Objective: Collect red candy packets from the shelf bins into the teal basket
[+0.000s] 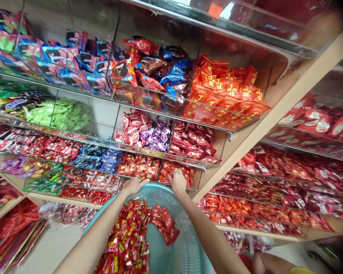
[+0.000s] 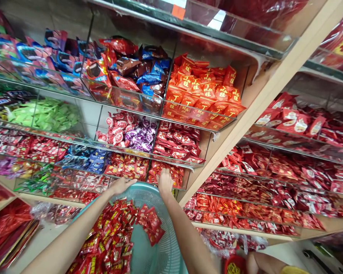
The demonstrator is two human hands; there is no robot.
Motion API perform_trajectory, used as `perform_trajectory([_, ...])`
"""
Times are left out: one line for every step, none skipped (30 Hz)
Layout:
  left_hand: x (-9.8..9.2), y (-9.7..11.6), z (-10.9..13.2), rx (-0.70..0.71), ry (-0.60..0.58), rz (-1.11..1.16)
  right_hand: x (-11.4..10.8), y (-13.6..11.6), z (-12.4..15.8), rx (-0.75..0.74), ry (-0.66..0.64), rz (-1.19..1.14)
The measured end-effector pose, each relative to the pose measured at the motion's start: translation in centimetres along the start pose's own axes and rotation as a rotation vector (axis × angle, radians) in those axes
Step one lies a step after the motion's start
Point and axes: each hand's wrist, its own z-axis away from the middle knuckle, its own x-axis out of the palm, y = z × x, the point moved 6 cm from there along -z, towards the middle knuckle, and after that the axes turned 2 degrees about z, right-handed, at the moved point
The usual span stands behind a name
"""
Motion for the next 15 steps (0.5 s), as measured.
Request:
perform_trajectory([0.0,0.0,0.0,-0.002,0.003,0.005,0.2,0.0,-0.1,-0.004,-0.002,0.013])
perform_trajectory([0.0,0.0,0.1,-0.009,0.003,0.007,0.4,0.1,-0.2,-0.006,-0.006,0.022])
perform_trajectory([0.1,0.0,0.1,-0.008,0.003,0.013,0.5,0.3,-0.3,-0.007,-0.010,0.031])
perform_trajectory([0.0,0.1,0.2,-0.009,0.006,0.010,0.6,0.5,-0.3,-0.009,-0.013,0.039])
perform_trajectory([0.1,0.1,0.2,-0.004,0.003,0.004,0.6,0.7,-0.3,-0.013,-0.013,0.048])
perform_trajectory([0.1,0.1,0.3,-0.003,0.005,0.002,0.5,0.9,-0.3,-0.015,-0.009,0.057])
perform_trajectory([0.1,0.0,0.2,-0.005,0.006,-0.002,0.3,1.1,-0.3,-0.016,-0.002,0.065])
perform_trajectory([0.1,0.0,0.2,-0.006,0.007,-0.003,0.2,1.4,-0.3,-0.016,0.010,0.070])
perform_trajectory([0.2,-0.1,0.2,-0.009,0.009,-0.002,-0.1,1.7,-0.2,-0.013,0.024,0.071])
perform_trajectory([0.2,-0.2,0.1,-0.010,0.010,-0.002,-0.4,2.0,-0.2,-0.009,0.041,0.069])
perform_trajectory([0.2,-0.3,0.1,-0.008,0.010,-0.001,-0.6,2.4,-0.2,-0.005,0.061,0.063])
perform_trajectory([0.3,-0.3,0.1,-0.006,0.004,0.002,-1.0,2.8,-0.1,-0.003,0.083,0.054])
perform_trajectory([0.3,-0.2,0.0,-0.001,-0.001,0.003,-1.2,3.2,-0.1,0.001,0.104,0.043])
perform_trajectory([0.3,-0.2,0.0,-0.001,-0.002,0.003,-1.5,3.7,-0.1,0.005,0.124,0.029])
perform_trajectory([0.3,-0.2,0.1,-0.006,-0.003,0.000,-1.8,4.3,-0.1,0.012,0.146,0.010])
